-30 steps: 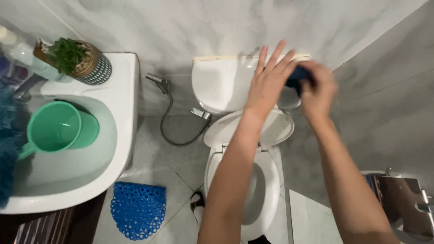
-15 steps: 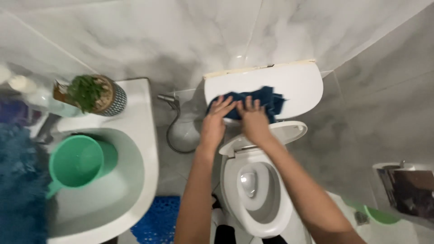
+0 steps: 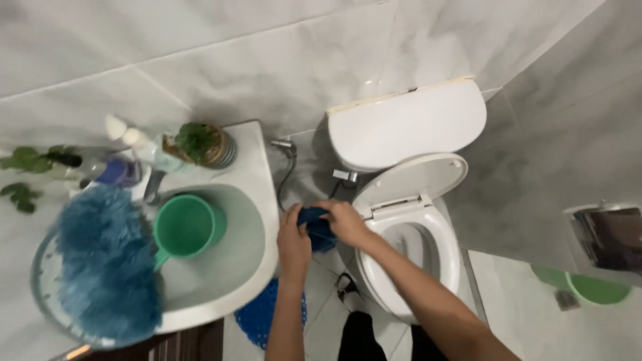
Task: The person cleans a toilet by wiping the closed lid and seat with a dark blue cloth, then rinses the cloth in a green bowl at the sink. They continue wiping the underside of the lid, the seat rim, and the toilet tank, rinsing the cloth again before closing the lid.
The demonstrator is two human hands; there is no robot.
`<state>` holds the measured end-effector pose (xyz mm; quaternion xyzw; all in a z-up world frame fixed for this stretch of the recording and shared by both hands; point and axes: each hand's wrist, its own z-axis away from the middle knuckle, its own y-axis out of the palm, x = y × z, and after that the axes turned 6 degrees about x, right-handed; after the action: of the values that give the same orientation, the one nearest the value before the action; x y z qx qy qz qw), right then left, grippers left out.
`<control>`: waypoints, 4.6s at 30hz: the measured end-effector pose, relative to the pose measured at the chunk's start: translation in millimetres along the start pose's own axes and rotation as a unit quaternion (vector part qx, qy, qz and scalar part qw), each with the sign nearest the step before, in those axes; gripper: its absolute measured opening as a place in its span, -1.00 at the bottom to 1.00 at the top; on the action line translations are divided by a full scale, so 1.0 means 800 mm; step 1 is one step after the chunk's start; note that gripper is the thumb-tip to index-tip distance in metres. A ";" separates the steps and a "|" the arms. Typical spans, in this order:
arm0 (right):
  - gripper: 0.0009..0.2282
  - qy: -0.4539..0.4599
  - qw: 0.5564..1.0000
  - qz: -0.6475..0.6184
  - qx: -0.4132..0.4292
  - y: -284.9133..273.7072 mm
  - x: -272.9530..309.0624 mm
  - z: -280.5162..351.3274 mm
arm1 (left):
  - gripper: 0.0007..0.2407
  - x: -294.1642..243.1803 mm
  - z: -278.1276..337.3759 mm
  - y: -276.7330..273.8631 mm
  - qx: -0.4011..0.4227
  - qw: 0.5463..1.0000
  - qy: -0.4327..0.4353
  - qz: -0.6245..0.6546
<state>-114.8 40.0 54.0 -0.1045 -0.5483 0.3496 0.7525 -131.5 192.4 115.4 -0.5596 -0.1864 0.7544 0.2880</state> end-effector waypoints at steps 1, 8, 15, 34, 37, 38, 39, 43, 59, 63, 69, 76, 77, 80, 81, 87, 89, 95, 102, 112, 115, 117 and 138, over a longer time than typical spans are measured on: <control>-0.74 -0.027 0.998 -0.048 -0.002 -0.017 0.012 0.019 | -0.61 -0.001 0.006 -0.007 0.027 0.999 -0.017 0.004; -0.78 -0.099 0.987 -0.119 -0.050 -0.155 0.115 0.126 | -0.81 -0.110 0.060 -0.099 0.051 0.994 -0.034 0.092; -0.75 -0.124 0.983 -0.114 -0.067 -0.270 0.221 0.227 | -0.77 -0.234 0.110 -0.170 0.070 0.990 0.027 0.121; -0.73 -0.182 0.968 -0.170 -0.026 -0.379 0.256 0.382 | -0.87 -0.369 0.243 -0.190 0.158 0.950 0.154 0.221; -0.44 -0.204 0.972 -0.114 -0.029 -0.376 0.251 0.392 | -0.88 -0.372 0.242 -0.176 0.169 0.943 0.146 0.246; -0.11 -0.228 0.971 -0.059 -0.033 -0.377 0.254 0.393 | -0.89 -0.373 0.237 -0.173 0.166 0.939 0.149 0.262; -0.11 -0.232 0.971 -0.057 -0.033 -0.376 0.263 0.400 | -0.89 -0.372 0.234 -0.168 0.164 0.939 0.151 0.261; 0.13 -0.134 0.985 0.091 -0.052 -0.370 0.256 0.411 | -0.86 -0.372 0.227 -0.148 0.163 0.929 0.131 0.305; -0.75 -0.176 0.959 -0.126 -0.180 -0.380 0.167 0.411 | -0.36 -0.392 0.232 -0.122 0.279 0.885 0.209 0.309; -0.71 -0.161 0.953 -0.177 -0.186 -0.387 0.163 0.417 | -0.58 -0.389 0.223 -0.106 0.271 0.890 0.199 0.308; -0.72 -0.145 0.949 -0.203 -0.194 -0.387 0.162 0.429 | -0.65 -0.403 0.227 -0.091 0.256 0.883 0.192 0.342; -0.78 -0.352 0.908 -0.087 -0.208 -0.375 0.167 0.438 | -0.62 -0.404 0.221 -0.086 0.237 0.878 0.213 0.358; -0.80 -0.383 0.900 -0.058 -0.198 -0.373 0.169 0.440 | -0.62 -0.404 0.220 -0.086 0.233 0.876 0.215 0.362; -0.72 -0.432 0.875 -0.030 -0.217 -0.365 0.192 0.447 | -0.62 -0.404 0.224 -0.088 0.227 0.880 0.210 0.360; -0.72 -0.435 0.874 -0.030 -0.214 -0.362 0.198 0.448 | -0.62 -0.408 0.230 -0.090 0.223 0.881 0.209 0.361; -0.88 -0.444 0.857 0.056 -0.256 -0.332 0.196 0.433 | -0.67 -0.415 0.258 -0.097 0.181 0.884 0.208 0.377; -0.86 -0.448 0.855 0.065 -0.251 -0.321 0.177 0.417 | -0.68 -0.413 0.265 -0.097 0.150 0.894 0.213 0.366; -0.83 -0.483 0.857 0.039 -0.174 -0.307 0.193 0.411 | -0.65 -0.365 0.289 -0.087 0.057 0.911 0.161 0.375; -0.90 -0.489 0.872 0.005 -0.032 -0.244 0.181 0.391 | -0.62 -0.283 0.353 -0.071 -0.055 0.919 0.049 0.388; -0.97 -0.488 0.867 -0.069 0.072 -0.109 0.232 0.325 | -0.70 -0.145 0.363 -0.129 -0.144 0.909 -0.032 0.389; -0.97 -0.453 0.879 -0.115 0.092 -0.065 0.267 0.286 | -0.72 -0.090 0.344 -0.174 -0.147 0.915 -0.040 0.374; -0.96 -0.434 0.883 -0.148 0.096 -0.038 0.296 0.237 | -0.71 -0.058 0.319 -0.220 -0.150 0.920 -0.032 0.361; -0.94 -0.159 0.927 -0.339 -0.004 0.075 0.412 0.099 | -0.79 0.081 0.218 -0.388 -0.128 0.933 -0.029 0.335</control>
<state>-159.6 277.2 299.3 0.1414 -0.6650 0.0831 0.7286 -240.9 478.3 308.1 -0.5998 -0.0918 0.7925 -0.0610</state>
